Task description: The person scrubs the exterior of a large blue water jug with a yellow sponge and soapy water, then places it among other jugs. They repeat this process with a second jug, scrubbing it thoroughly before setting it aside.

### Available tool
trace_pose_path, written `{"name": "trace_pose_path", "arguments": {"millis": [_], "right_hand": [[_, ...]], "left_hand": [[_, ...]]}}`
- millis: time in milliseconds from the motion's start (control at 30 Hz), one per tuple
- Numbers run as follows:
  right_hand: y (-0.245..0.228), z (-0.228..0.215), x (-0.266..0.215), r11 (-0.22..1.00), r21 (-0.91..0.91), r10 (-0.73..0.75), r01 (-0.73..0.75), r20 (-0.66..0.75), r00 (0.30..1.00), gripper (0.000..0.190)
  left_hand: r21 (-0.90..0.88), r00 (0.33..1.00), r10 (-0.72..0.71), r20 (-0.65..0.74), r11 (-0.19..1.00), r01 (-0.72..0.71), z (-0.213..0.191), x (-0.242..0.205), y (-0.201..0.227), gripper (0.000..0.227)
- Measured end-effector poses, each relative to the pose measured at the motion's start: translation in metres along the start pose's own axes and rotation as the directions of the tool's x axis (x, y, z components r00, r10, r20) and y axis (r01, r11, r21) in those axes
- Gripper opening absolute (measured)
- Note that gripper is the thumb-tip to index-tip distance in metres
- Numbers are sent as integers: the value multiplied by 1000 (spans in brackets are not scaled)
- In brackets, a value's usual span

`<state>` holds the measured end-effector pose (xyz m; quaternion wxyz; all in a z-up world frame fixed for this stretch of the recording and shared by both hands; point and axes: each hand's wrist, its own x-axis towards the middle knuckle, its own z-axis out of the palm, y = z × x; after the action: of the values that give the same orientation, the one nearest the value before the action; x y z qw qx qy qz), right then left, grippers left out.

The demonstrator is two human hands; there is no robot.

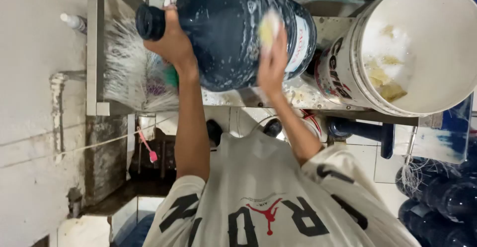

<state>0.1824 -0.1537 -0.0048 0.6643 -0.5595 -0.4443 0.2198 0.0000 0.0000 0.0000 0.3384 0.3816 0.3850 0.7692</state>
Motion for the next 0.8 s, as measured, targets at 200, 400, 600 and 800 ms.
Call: {"name": "trace_pose_path", "arguments": {"millis": [200,400,600,800], "right_hand": [[-17,14,10,741,-263,-614,618,108,782,34],[-26,-4,60,935,-185,-298,302,48,953,36],[21,33,-68,633,-464,-599,620,213,772,26],[106,-34,-24,810,-574,-219,118,-110,970,38]], "left_hand": [[59,979,-151,-135,985,161,38,-5,55,22],[66,964,-181,-194,978,197,48,-4,58,18],[36,998,-4,-55,999,6,10,14,39,20],[-206,860,-452,-236,888,410,-51,38,57,16]]}}
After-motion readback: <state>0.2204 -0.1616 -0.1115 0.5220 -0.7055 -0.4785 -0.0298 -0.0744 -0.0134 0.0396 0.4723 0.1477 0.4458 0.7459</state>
